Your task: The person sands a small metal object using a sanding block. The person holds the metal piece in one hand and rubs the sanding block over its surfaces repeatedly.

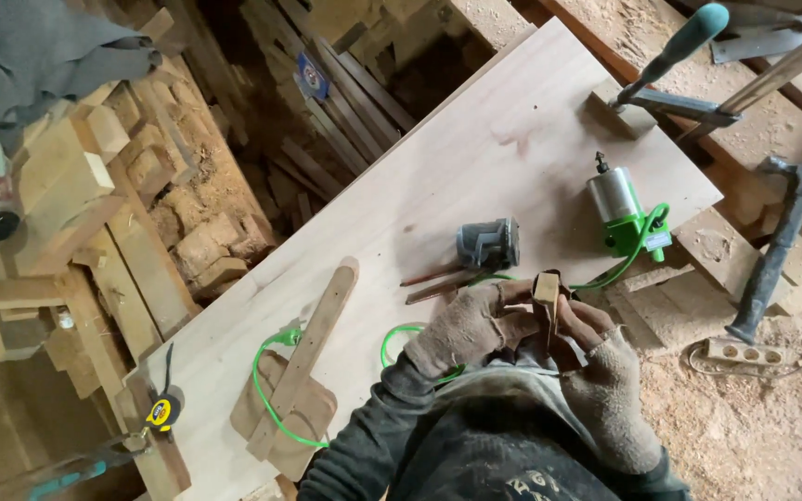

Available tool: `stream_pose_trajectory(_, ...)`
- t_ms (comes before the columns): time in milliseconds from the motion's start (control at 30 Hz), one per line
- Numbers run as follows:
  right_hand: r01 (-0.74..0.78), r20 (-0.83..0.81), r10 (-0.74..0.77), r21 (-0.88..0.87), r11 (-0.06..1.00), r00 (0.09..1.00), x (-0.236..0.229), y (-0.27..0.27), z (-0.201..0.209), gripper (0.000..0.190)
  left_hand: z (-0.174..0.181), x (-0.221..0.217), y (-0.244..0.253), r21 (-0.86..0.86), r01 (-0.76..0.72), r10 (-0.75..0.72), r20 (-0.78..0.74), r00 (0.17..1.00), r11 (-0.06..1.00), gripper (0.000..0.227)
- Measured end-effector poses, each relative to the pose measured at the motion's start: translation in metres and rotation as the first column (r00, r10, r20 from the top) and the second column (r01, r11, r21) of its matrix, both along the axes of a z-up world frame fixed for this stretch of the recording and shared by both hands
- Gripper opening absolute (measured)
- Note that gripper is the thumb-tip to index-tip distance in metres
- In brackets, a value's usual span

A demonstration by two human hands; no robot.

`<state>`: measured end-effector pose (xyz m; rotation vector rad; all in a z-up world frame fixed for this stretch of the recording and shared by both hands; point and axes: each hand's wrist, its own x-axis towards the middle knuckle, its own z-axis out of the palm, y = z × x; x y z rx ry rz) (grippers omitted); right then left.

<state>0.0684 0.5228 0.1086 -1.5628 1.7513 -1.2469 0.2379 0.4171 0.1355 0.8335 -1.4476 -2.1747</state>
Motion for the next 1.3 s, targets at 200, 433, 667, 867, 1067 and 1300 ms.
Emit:
stream_pose_trajectory(200, 0.146, 0.004, -0.146, 0.016, 0.989, 0.989, 0.033, 0.024, 0.004, 0.05, 0.014, 0.01, 0.028, 0.071, -0.116, 0.118, -0.017, 0.993, 0.991, 0.012)
stream_pose_trajectory(433, -0.002, 0.128, 0.003, -0.011, 1.0, 0.992, 0.042, 0.046, -0.004, 0.025, 0.016, 0.026, 0.05, 0.181, -0.187, 0.2, -0.052, 0.978, 0.965, 0.016)
stream_pose_trajectory(667, -0.172, 0.533, -0.056, 0.368, 0.914, 0.844, 0.046, 0.056, 0.03, 0.046, -0.031, 0.018, 0.085, 0.298, -0.3, 0.199, 0.326, 0.924, 0.906, 0.047)
stream_pose_trajectory(867, -0.053, 0.332, -0.295, 0.739, 0.671, 0.896, 0.022, 0.032, 0.045, 0.062, -0.093, 0.012, 0.071, -0.245, -0.099, 0.167, 0.273, 0.947, 0.964, 0.054)
stream_pose_trajectory(1067, 0.136, 0.173, -0.544, 0.867, 0.48, 0.821, -0.041, 0.087, 0.003, 0.06, -0.173, -0.01, -0.094, -0.411, 0.656, 0.246, 0.911, 0.332, 0.633, 0.141)
stream_pose_trajectory(1300, 0.392, -0.122, -0.617, 0.861, 0.325, 0.777, -0.079, 0.187, -0.067, 0.044, -0.135, -0.033, -0.126, -0.232, 0.601, 0.045, 0.95, 0.309, 0.765, 0.126)
